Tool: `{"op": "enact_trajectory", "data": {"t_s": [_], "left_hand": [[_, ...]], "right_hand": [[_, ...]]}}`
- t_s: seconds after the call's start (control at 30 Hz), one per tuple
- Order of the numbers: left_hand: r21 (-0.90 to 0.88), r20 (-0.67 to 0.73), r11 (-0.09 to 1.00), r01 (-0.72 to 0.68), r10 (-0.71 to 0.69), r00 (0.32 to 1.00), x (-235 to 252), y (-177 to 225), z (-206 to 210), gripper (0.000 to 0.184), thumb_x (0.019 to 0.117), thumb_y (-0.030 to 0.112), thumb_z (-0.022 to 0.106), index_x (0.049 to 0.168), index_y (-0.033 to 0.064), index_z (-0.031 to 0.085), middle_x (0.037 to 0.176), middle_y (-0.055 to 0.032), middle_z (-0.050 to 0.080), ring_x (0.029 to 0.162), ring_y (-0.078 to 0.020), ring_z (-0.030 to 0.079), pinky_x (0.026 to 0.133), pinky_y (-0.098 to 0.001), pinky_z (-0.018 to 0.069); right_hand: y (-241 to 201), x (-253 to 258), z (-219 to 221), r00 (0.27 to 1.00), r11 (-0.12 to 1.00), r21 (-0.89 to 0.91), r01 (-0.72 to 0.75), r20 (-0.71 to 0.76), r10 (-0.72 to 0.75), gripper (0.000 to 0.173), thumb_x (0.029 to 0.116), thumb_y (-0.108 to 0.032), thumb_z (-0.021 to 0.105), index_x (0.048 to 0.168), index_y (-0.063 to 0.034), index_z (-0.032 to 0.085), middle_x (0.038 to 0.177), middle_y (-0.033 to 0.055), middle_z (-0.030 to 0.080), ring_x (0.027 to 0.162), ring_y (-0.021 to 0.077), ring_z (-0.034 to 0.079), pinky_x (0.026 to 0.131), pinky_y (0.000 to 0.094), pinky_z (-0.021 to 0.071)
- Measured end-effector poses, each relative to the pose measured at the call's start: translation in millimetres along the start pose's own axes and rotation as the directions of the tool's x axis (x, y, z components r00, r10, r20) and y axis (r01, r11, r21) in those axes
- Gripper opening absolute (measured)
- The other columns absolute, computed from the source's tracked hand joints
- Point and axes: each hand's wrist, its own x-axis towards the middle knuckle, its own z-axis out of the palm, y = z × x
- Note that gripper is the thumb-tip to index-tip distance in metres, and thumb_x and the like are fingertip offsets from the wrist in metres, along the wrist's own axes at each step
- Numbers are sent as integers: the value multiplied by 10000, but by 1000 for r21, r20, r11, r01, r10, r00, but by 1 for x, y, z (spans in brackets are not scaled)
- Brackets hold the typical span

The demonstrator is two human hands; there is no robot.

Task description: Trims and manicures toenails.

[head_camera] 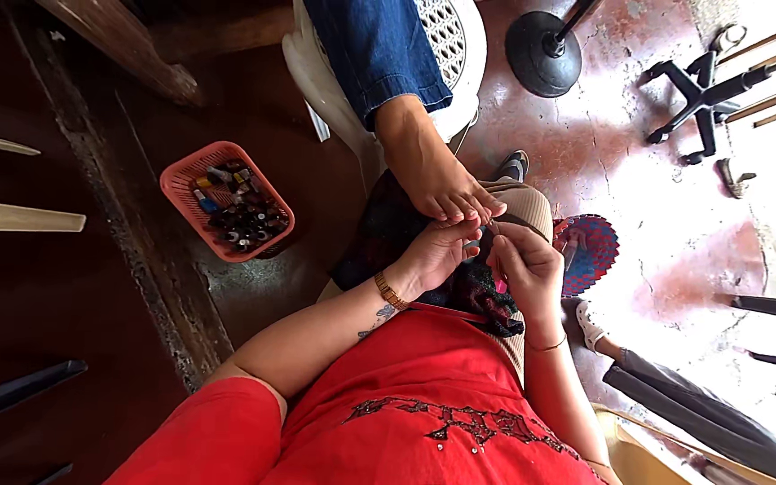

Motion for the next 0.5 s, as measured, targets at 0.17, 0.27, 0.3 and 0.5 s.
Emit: {"op": "enact_trajectory", "data": {"t_s": [0.17,0.27,0.3,0.5], "left_hand": [[-15,8,1000,5,-5,1000,2,-1,0,163,1028,129,555,987,183,703,971,34,683,810,-70,632,725,-247,551],[-5,2,1000,9,-9,1000,3,-1,0,155,1030,126,550,1010,177,694,1015,22,687,837,-80,641,757,-264,558],[-7,2,1000,9,-9,1000,3,-2,-1,151,1027,118,553,1027,169,695,1037,14,689,852,-84,645,772,-270,561],[2,1,1000,11,-11,1000,3,0,0,155,1044,133,536,1026,163,687,1016,15,682,837,-76,635,761,-249,551]], "right_hand": [[8,-3,-1,1000,999,39,-29,4,28,256,1010,-65,589,1227,-23,718,744,8,676,554,41,570,506,196,506],[10,-3,0,1000,999,37,7,-10,-6,249,1003,-58,602,1218,-9,717,784,9,692,583,34,584,527,193,518],[11,-3,1,999,999,23,31,-18,-31,244,1002,-61,608,1213,-7,717,801,8,699,593,33,592,534,193,526],[14,1,6,952,913,-302,275,-50,-303,203,977,-71,659,1143,5,747,905,63,733,747,62,672,684,219,582]]}}
